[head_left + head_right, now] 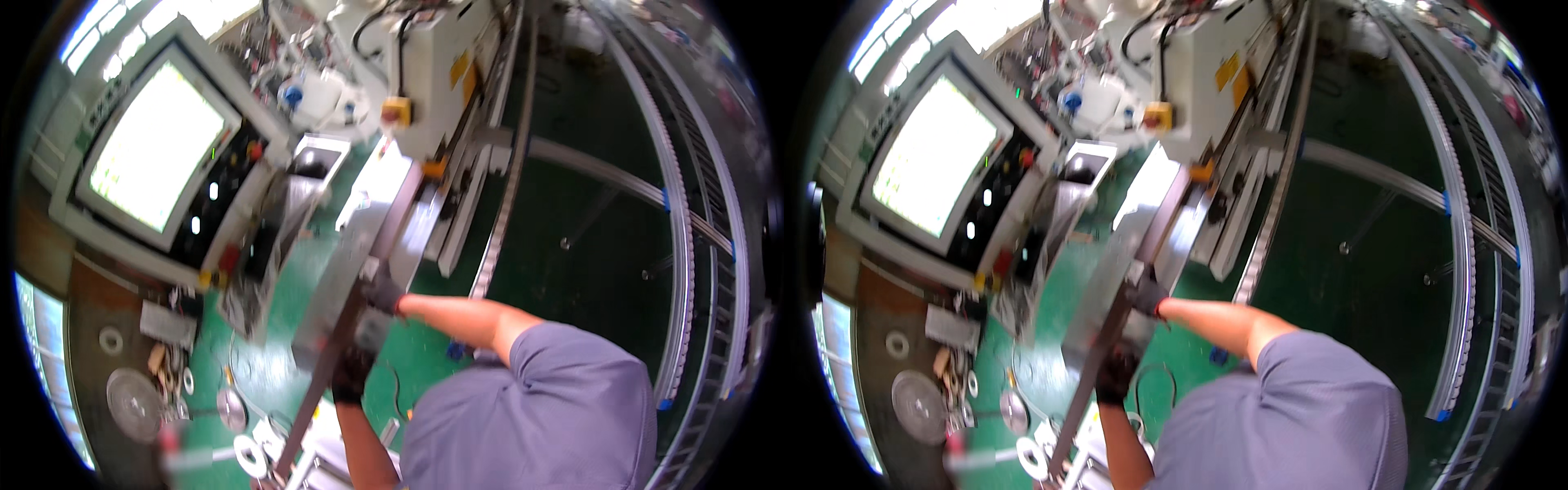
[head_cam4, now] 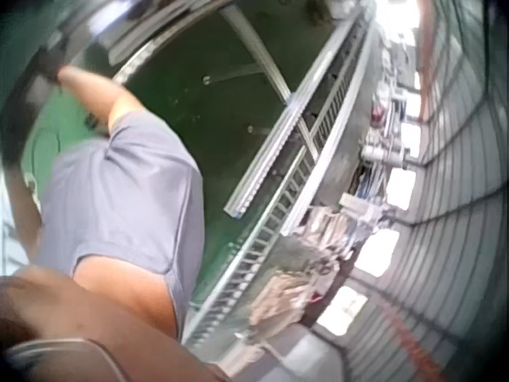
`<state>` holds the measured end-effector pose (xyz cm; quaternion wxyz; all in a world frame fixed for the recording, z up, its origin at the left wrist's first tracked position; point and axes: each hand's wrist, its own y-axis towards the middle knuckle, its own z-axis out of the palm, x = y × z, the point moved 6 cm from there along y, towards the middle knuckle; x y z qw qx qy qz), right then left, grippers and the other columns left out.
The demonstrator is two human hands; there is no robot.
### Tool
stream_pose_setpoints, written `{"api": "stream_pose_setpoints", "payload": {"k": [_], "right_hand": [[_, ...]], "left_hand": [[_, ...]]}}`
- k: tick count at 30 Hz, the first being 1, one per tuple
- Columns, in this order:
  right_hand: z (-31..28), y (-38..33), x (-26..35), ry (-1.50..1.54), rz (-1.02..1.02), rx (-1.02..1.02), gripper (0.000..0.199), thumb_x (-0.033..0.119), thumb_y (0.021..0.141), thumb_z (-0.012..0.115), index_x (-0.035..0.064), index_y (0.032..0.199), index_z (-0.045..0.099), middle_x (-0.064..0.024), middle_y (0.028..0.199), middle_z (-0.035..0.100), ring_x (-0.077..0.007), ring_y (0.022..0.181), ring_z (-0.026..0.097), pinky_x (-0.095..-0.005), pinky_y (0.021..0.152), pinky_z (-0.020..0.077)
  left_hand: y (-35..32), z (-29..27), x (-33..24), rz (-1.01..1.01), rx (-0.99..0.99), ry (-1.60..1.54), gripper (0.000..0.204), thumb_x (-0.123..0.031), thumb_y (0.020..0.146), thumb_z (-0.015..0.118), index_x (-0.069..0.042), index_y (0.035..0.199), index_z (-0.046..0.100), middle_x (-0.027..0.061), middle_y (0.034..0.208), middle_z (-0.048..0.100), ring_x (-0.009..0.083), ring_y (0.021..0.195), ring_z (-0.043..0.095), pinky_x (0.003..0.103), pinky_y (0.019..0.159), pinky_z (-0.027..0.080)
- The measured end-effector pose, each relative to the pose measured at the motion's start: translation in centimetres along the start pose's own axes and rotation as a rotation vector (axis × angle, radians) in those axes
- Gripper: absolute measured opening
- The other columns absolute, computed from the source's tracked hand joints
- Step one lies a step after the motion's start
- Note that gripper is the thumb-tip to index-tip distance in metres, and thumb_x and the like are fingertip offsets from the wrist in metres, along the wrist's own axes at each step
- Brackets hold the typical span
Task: The person picks up long wooden boards from a stack, checks their ends, and feeds them one at a time into an edge-processing machine.
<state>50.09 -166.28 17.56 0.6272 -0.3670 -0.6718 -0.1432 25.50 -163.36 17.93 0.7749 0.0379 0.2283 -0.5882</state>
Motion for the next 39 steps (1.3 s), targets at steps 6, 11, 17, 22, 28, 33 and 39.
{"api": "stream_pose_setpoints", "payload": {"k": [6,11,17,22,28,33,39], "right_hand": [[-3.6,1.0,3.3,0.034,0.080,-0.046,0.096,0.022,0.085,0.064,-0.0071,0.146,-0.004,-0.0334,0.129,0.045,-0.0368,0.088,0.064,-0.0399,0.075,0.0527],[-8.6,5.8,1.7,0.248,0.048,-0.091,0.041,0.003,0.083,0.061,0.0009,0.115,0.035,-0.0160,0.081,0.055,-0.0242,0.073,0.061,-0.0374,0.051,0.0501],[-9.0,8.2,-4.9,-0.010,0.000,-0.444,0.081,0.027,0.077,0.066,-0.0035,0.142,0.029,-0.0281,0.118,0.051,-0.0381,0.102,0.052,-0.0408,0.092,0.0415],[9.3,0.4,-4.3,-0.693,-0.462,0.005,0.047,0.023,0.094,0.050,0.0120,0.137,0.036,-0.0109,0.118,0.058,-0.0253,0.108,0.054,-0.0472,0.111,0.0273],[10.2,0.2,-4.9,-0.662,-0.280,0.173,0.090,0.042,0.091,0.053,-0.0038,0.151,0.001,-0.0344,0.147,0.029,-0.0428,0.137,0.028,-0.0486,0.118,0.0142],[2.6,0.9,-2.5,-0.037,-0.025,-0.085,0.114,0.037,0.085,0.062,-0.0096,0.142,-0.025,-0.0434,0.145,0.018,-0.0424,0.114,0.043,-0.0410,0.096,0.0397],[-4.4,4.3,0.6,0.166,0.116,0.021,0.095,0.015,0.088,0.059,0.0041,0.147,-0.014,-0.0273,0.106,0.055,-0.0267,0.058,0.058,-0.0425,0.050,0.0505]], "left_hand": [[-4.0,-4.0,-1.0,0.091,-0.345,-0.011,0.028,-0.033,0.096,0.042,-0.011,0.094,0.059,0.0117,0.090,0.063,0.0363,0.094,0.060,0.054,0.097,0.046],[-2.0,-10.7,-1.6,0.074,-0.156,0.050,0.030,-0.035,0.095,0.042,-0.010,0.092,0.058,0.0087,0.087,0.061,0.0330,0.093,0.059,0.052,0.094,0.046],[-0.6,-6.5,0.1,-0.006,-0.292,-0.231,0.031,-0.036,0.097,0.042,-0.010,0.103,0.057,0.0074,0.101,0.061,0.0269,0.104,0.057,0.050,0.098,0.041],[-3.9,-12.6,-2.2,0.062,-0.095,-0.316,0.041,-0.039,0.099,0.035,-0.007,0.110,0.057,0.0113,0.119,0.058,0.0281,0.116,0.052,0.052,0.108,0.033],[-2.5,-1.6,-0.5,0.110,-0.394,-0.050,0.045,-0.039,0.099,0.036,-0.006,0.121,0.058,0.0101,0.110,0.060,0.0277,0.108,0.054,0.045,0.106,0.036],[-2.6,-3.5,-0.2,0.070,-0.384,-0.102,0.038,-0.036,0.096,0.043,-0.003,0.102,0.062,0.0109,0.099,0.063,0.0299,0.100,0.059,0.045,0.103,0.043],[-3.4,-1.7,-0.4,0.126,-0.472,-0.125,0.034,-0.035,0.098,0.048,-0.005,0.107,0.061,0.0136,0.110,0.064,0.0353,0.110,0.059,0.051,0.104,0.043]]}}
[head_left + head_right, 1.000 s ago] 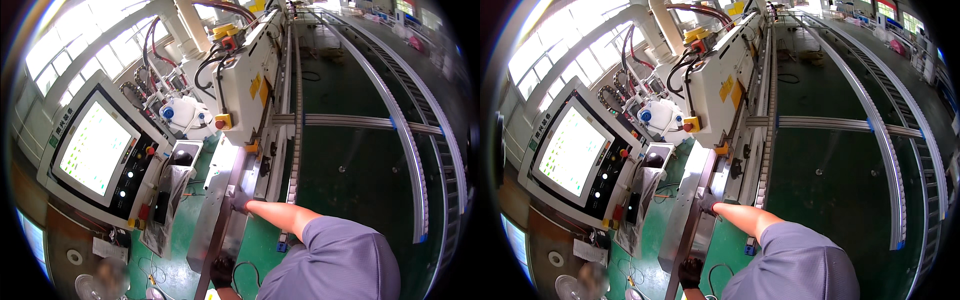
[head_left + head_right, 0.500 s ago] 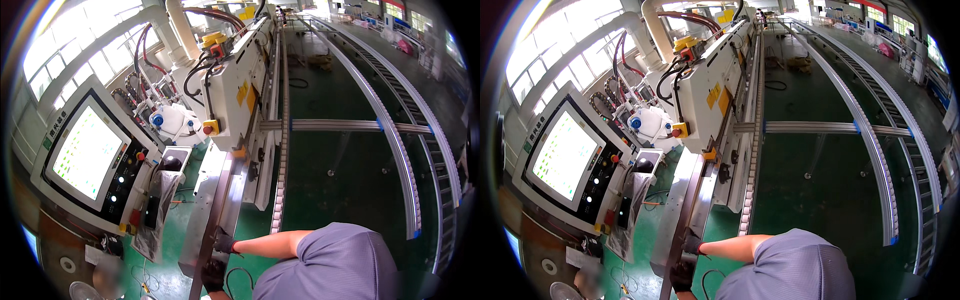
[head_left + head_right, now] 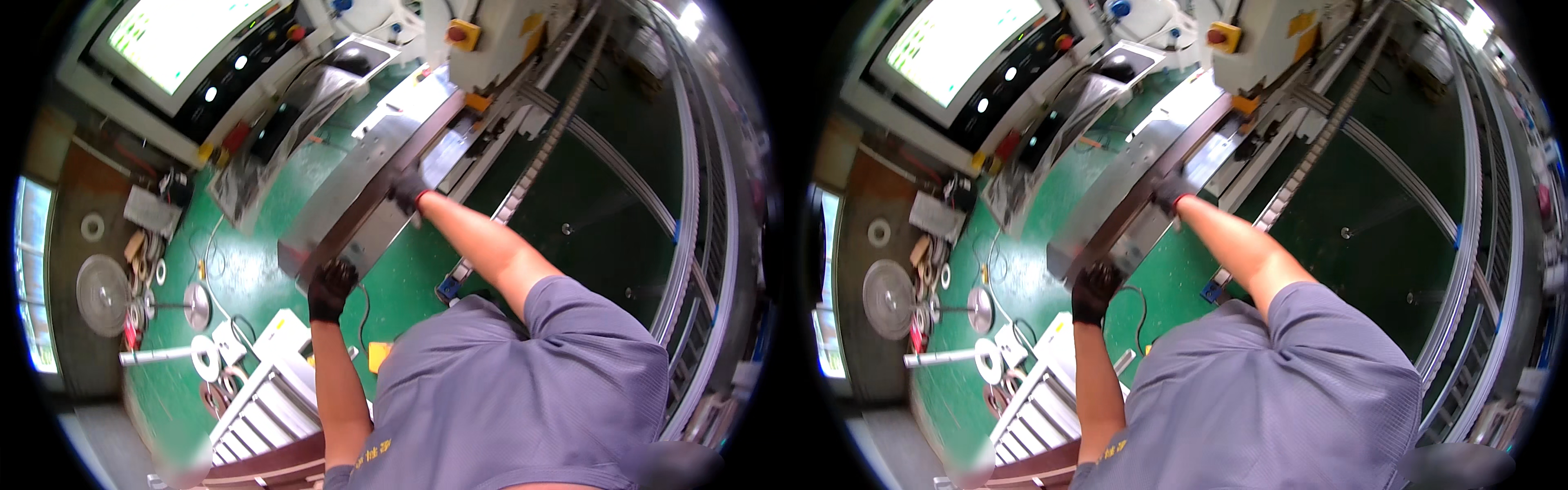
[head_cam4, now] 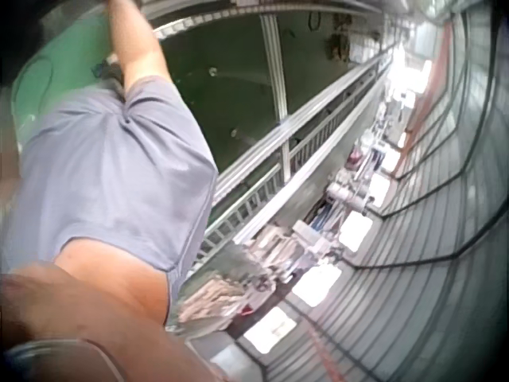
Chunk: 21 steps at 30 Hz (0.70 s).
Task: The person picks up long wooden boards from a stack, checks their ends, and feeds them one at a time into an edge-processing machine.
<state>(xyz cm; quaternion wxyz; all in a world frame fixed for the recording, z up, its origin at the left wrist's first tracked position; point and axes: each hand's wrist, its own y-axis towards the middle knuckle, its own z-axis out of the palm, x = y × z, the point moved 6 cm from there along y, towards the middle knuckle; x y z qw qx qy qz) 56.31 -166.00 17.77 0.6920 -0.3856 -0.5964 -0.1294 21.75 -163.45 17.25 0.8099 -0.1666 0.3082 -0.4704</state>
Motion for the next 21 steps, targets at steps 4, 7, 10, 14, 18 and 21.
{"api": "stream_pose_setpoints", "payload": {"k": [4,7,10,14,18,21], "right_hand": [[-1.1,-0.7,2.2,0.025,-0.069,0.071,0.054,0.026,0.095,0.050,0.0016,0.134,0.021,-0.0191,0.078,0.062,-0.0218,0.046,0.052,-0.0355,0.039,0.0435],[-4.2,0.6,0.5,0.226,0.145,-0.084,0.070,0.016,0.090,0.053,0.0150,0.143,0.008,-0.0163,0.072,0.058,-0.0223,0.041,0.045,-0.0377,0.034,0.0348],[1.1,-4.1,-0.3,0.190,0.069,-0.096,0.085,0.012,0.086,0.055,0.0166,0.144,-0.007,-0.0138,0.072,0.059,-0.0219,0.047,0.049,-0.0382,0.042,0.0390],[7.2,-6.7,-3.0,0.039,0.000,0.121,0.032,0.016,0.088,0.055,0.0067,0.114,0.040,-0.0145,0.075,0.063,-0.0238,0.061,0.058,-0.0428,0.064,0.0470],[8.0,-4.6,-1.8,0.024,-0.048,0.175,0.019,0.017,0.087,0.057,0.0022,0.098,0.063,-0.0137,0.077,0.065,-0.0233,0.066,0.061,-0.0411,0.068,0.0504],[5.9,-2.9,-0.4,0.085,-0.146,0.126,0.017,0.014,0.084,0.060,0.0029,0.096,0.062,-0.0119,0.077,0.064,-0.0210,0.062,0.060,-0.0350,0.058,0.0495]], "left_hand": [[0.5,-3.5,-0.9,0.074,-0.021,-0.001,0.035,-0.035,0.099,0.049,-0.004,0.111,0.060,0.0152,0.115,0.063,0.0366,0.111,0.058,0.053,0.104,0.044],[1.5,-1.2,-0.3,0.057,0.013,0.041,0.036,-0.035,0.099,0.049,-0.003,0.114,0.059,0.0167,0.118,0.062,0.0375,0.112,0.058,0.054,0.103,0.044],[0.8,-1.7,-0.6,0.073,0.041,-0.007,0.037,-0.034,0.099,0.050,-0.002,0.115,0.059,0.0178,0.121,0.061,0.0378,0.112,0.058,0.054,0.103,0.044],[0.6,-0.3,-0.2,0.085,0.060,-0.041,0.034,-0.032,0.098,0.052,-0.002,0.113,0.059,0.0179,0.116,0.063,0.0361,0.110,0.059,0.051,0.101,0.046],[-1.2,-1.7,0.7,0.230,0.385,-0.080,0.029,-0.029,0.098,0.053,-0.003,0.108,0.062,0.0117,0.102,0.066,0.0274,0.099,0.063,0.041,0.089,0.051],[-8.3,-5.1,3.2,0.537,-0.207,0.392,0.022,-0.024,0.097,0.056,-0.003,0.103,0.063,0.0077,0.093,0.067,0.0173,0.081,0.066,0.032,0.075,0.054]]}}
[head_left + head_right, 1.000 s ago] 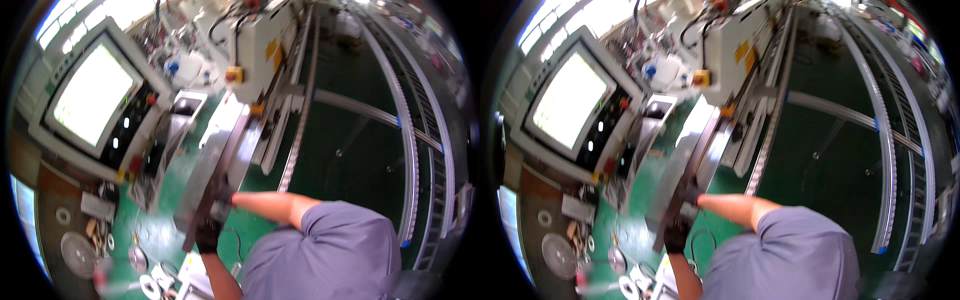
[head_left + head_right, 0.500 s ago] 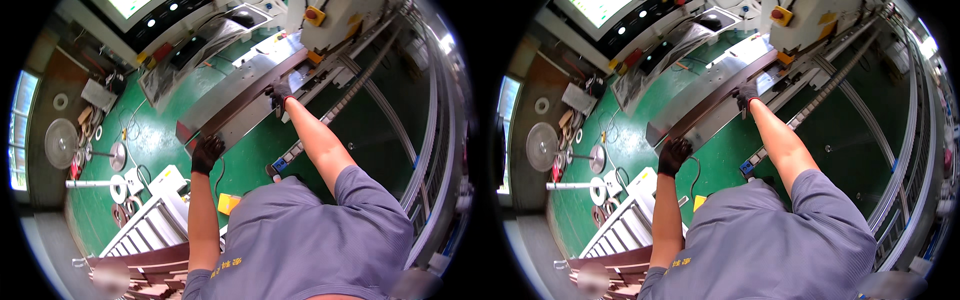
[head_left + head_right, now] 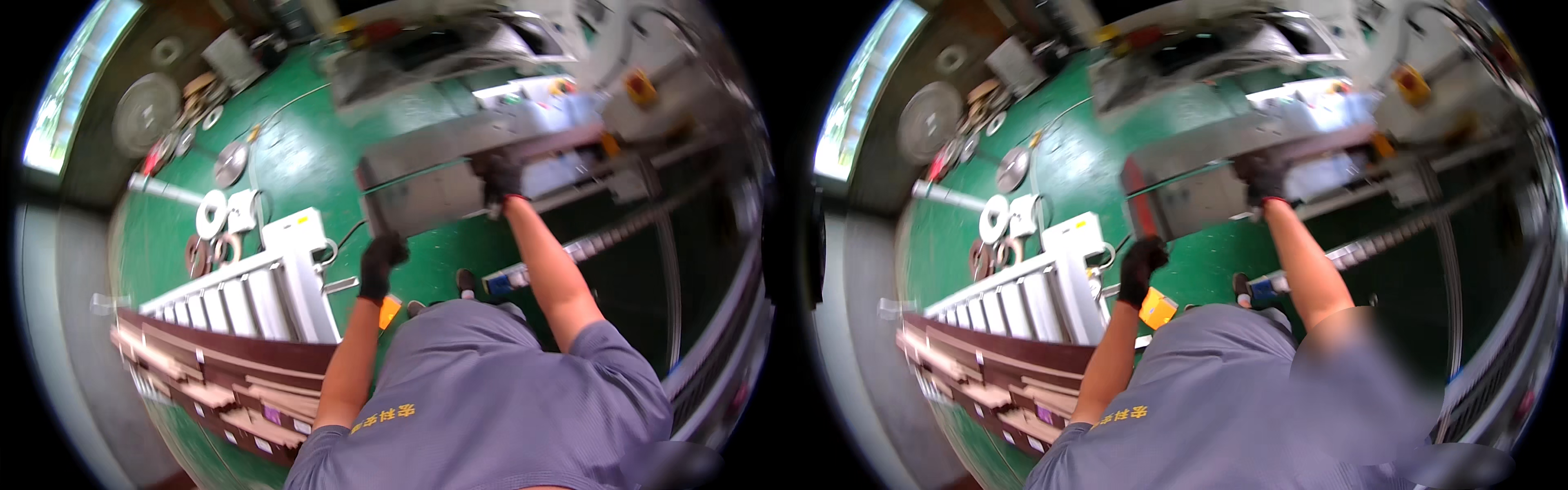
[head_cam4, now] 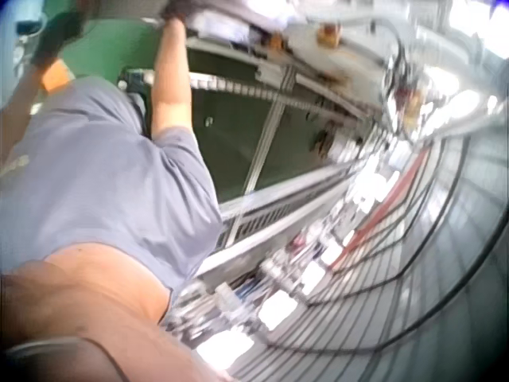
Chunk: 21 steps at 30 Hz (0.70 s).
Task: The person picks up long wooden boards from a stack, checks their ends, and feeds them one at a time into an edge-processing machine.
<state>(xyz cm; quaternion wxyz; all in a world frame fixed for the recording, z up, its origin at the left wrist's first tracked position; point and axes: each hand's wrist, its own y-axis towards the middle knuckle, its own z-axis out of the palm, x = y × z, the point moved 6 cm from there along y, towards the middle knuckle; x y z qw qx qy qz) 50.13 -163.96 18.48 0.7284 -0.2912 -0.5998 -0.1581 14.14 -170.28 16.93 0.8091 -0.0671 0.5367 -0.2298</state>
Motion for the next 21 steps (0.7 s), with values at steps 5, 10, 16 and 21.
{"api": "stream_pose_setpoints", "payload": {"k": [5,10,16,21], "right_hand": [[-8.7,8.1,-2.0,-0.451,-0.558,0.195,0.012,0.015,0.081,0.065,0.0061,0.088,0.061,-0.0100,0.089,0.061,-0.0224,0.078,0.059,-0.0333,0.068,0.0508],[-15.0,11.5,-0.2,-0.652,-0.421,0.012,0.017,0.026,0.085,0.065,0.0103,0.089,0.061,-0.0070,0.085,0.058,-0.0207,0.074,0.056,-0.0354,0.068,0.0496],[-16.9,13.0,-1.6,0.016,0.070,-0.152,0.014,0.027,0.090,0.060,0.0136,0.091,0.059,-0.0038,0.075,0.053,-0.0181,0.062,0.052,-0.0361,0.058,0.0480],[-7.3,5.2,-5.5,0.099,0.149,0.126,0.012,0.028,0.094,0.055,0.0163,0.092,0.058,-0.0011,0.066,0.049,-0.0160,0.052,0.049,-0.0366,0.050,0.0467]], "left_hand": [[-12.7,-9.3,8.8,-0.288,-0.366,-0.322,0.019,-0.023,0.092,0.061,-0.007,0.102,0.060,0.0083,0.087,0.066,0.0207,0.075,0.064,0.033,0.070,0.054],[-25.6,-13.3,18.4,-0.098,-0.376,-0.268,0.022,-0.030,0.099,0.049,-0.011,0.088,0.048,0.0043,0.078,0.051,0.0184,0.067,0.052,0.035,0.064,0.047],[-29.3,-13.7,20.9,-0.061,-1.337,-0.983,0.035,-0.042,0.094,0.061,-0.010,0.093,0.049,0.0052,0.084,0.052,0.0204,0.074,0.054,0.038,0.072,0.049],[-28.4,-19.8,27.2,0.377,-1.279,-1.341,0.040,-0.044,0.088,0.069,-0.008,0.098,0.056,0.0091,0.096,0.062,0.0233,0.083,0.063,0.035,0.077,0.055]]}}
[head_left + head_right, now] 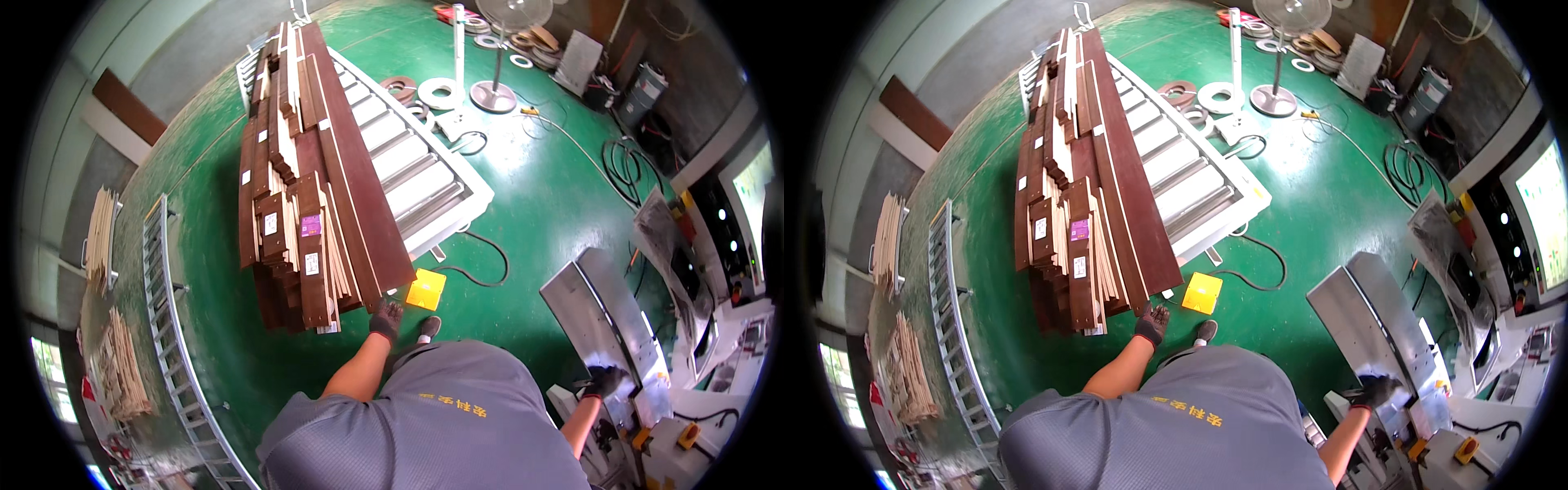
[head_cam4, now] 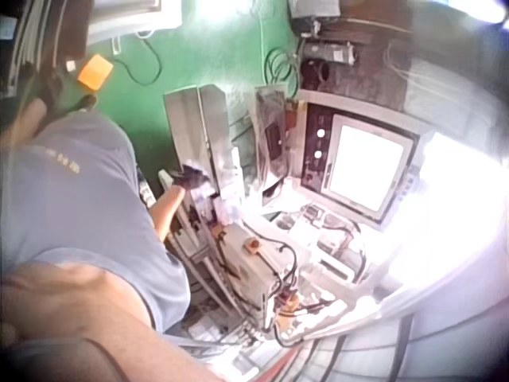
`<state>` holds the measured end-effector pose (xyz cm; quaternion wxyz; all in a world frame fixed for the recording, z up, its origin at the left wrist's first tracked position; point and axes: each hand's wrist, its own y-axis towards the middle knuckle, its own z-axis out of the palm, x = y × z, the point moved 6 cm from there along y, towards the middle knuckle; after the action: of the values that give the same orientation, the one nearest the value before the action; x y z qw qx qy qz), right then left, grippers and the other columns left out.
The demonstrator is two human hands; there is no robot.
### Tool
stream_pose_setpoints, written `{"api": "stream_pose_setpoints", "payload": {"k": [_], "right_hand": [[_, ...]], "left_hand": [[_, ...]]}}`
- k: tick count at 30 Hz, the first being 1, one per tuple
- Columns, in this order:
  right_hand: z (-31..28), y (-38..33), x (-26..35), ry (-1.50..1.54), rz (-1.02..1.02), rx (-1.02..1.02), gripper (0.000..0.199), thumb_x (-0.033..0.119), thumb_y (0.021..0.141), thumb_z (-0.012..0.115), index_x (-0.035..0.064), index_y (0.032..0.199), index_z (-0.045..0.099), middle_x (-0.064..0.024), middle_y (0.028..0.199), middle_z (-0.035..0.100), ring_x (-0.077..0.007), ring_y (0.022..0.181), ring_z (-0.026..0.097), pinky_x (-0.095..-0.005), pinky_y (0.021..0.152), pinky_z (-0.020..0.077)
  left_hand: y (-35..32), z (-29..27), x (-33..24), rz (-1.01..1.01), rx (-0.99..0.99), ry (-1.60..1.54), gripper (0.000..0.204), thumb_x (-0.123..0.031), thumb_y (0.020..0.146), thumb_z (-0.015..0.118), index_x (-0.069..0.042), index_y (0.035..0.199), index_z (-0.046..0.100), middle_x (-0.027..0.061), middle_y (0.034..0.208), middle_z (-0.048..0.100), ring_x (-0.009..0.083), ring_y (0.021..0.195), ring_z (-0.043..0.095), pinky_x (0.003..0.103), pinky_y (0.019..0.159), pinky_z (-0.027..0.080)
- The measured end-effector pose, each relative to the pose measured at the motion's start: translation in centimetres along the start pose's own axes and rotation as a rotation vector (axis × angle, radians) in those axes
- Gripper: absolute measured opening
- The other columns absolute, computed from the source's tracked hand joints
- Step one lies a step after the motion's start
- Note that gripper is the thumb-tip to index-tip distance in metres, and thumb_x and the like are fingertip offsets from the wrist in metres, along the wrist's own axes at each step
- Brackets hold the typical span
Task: The person picks up long wooden boards from a stack, checks their ends, and feeds them one at a time into an edge-processing machine.
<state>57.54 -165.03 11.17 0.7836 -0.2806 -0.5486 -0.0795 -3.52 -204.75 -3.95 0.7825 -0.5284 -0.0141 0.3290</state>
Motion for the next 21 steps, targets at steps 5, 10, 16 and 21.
{"api": "stream_pose_setpoints", "payload": {"k": [5,10,16,21], "right_hand": [[17.1,-10.8,-4.4,-0.196,-0.092,0.649,0.044,0.008,0.084,0.061,0.0057,0.127,0.052,-0.0030,0.078,0.061,-0.0144,0.070,0.060,-0.0266,0.067,0.0540],[29.5,-25.9,-0.5,-0.492,0.132,1.048,0.050,0.016,0.091,0.057,0.0077,0.139,0.044,-0.0002,0.078,0.054,-0.0066,0.047,0.044,-0.0233,0.039,0.0357],[38.5,-37.2,5.1,-0.355,0.012,1.576,0.047,0.006,0.097,0.042,0.0048,0.144,0.042,-0.0057,0.100,0.060,-0.0074,0.061,0.050,-0.0229,0.055,0.0439],[43.8,-50.1,15.2,-0.037,-0.918,1.788,0.060,-0.011,0.085,0.045,0.0040,0.143,0.042,-0.0132,0.137,0.052,-0.0250,0.117,0.057,-0.0348,0.100,0.0438]], "left_hand": [[-2.7,4.5,-2.7,0.060,0.143,-0.067,0.033,-0.037,0.087,0.073,-0.008,0.079,0.058,0.0066,0.073,0.064,0.0204,0.062,0.063,0.031,0.057,0.054],[-14.5,14.7,-9.9,0.580,0.222,0.335,0.024,-0.024,0.086,0.072,-0.006,0.076,0.061,0.0064,0.067,0.064,0.0137,0.057,0.060,0.030,0.051,0.046],[-36.6,23.1,-22.6,1.597,-0.204,1.352,0.018,-0.020,0.088,0.070,-0.003,0.084,0.064,0.0088,0.074,0.065,0.0142,0.066,0.058,0.032,0.063,0.048],[-52.7,30.9,-23.2,2.385,0.193,1.542,0.029,-0.019,0.074,0.081,-0.004,0.095,0.068,0.0118,0.096,0.070,0.0306,0.088,0.068,0.039,0.078,0.053]]}}
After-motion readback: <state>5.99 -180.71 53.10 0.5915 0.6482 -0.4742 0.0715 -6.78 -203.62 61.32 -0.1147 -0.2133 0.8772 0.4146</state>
